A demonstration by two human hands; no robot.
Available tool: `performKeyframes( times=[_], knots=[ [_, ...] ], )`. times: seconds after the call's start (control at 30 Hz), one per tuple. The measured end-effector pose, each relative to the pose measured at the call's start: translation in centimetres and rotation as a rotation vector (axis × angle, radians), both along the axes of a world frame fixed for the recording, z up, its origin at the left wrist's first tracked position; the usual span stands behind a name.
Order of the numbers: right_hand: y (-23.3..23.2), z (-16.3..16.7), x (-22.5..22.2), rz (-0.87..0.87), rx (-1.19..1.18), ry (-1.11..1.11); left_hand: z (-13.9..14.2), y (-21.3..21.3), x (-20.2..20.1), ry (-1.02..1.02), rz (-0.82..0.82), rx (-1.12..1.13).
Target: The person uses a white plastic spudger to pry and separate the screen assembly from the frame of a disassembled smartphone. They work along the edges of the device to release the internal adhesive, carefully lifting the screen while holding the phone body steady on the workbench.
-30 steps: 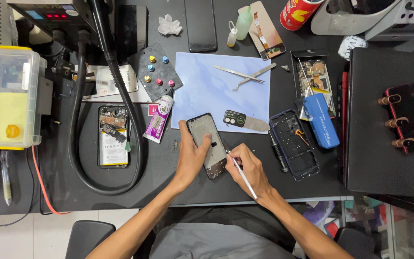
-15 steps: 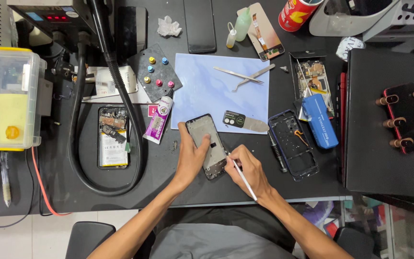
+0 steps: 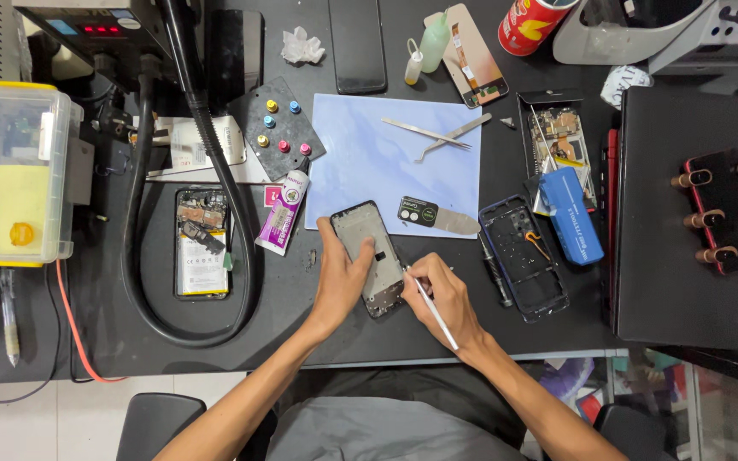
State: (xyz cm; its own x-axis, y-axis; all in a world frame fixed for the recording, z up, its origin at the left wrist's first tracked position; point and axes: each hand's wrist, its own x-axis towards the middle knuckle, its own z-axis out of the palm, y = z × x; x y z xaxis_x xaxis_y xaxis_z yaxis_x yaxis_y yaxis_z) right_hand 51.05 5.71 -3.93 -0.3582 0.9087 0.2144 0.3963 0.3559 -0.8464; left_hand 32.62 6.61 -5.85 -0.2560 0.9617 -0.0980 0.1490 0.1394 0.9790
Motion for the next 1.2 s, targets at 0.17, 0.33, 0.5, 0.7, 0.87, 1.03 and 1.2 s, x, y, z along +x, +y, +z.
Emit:
performKeyframes(
  times=[0.17,0.33,0.5,0.7,0.87,1.03,1.2],
  knots=[
    [-0.7,0.0,0.3,0.003,0.014,0.004,0.0,0.0,0.0,0.017,0.008,-0.063],
    [-0.9,0.1,0.4,0.014,0.035,-0.013,0.5,-0.3,0.2,-0.036,-0.001,-0.054],
    [-1.1,0.3,0.4,0.029,0.047,0.013,0.9,-0.3,0.4,-0.041,0.012,-0.082],
    [-1.3,0.3,0.7,0.032,0.066,-0.011,0.9,-0.3,0.4,-0.019,0.009,-0.065],
    [-1.7,0.3,1.0,0.021,0.035,-0.031,0.7,-0.4,0.5,-0.033,0.011,-0.073],
    [-1.9,0.3,1.3,0.028,0.044,-0.043,0.2,-0.3,0.6,0.0,0.022,-0.029],
    [-2.1,0.2,1.4,0.028,0.035,-0.06,0.1,-0.3,0.6,-0.016,0.023,-0.051]
  ],
)
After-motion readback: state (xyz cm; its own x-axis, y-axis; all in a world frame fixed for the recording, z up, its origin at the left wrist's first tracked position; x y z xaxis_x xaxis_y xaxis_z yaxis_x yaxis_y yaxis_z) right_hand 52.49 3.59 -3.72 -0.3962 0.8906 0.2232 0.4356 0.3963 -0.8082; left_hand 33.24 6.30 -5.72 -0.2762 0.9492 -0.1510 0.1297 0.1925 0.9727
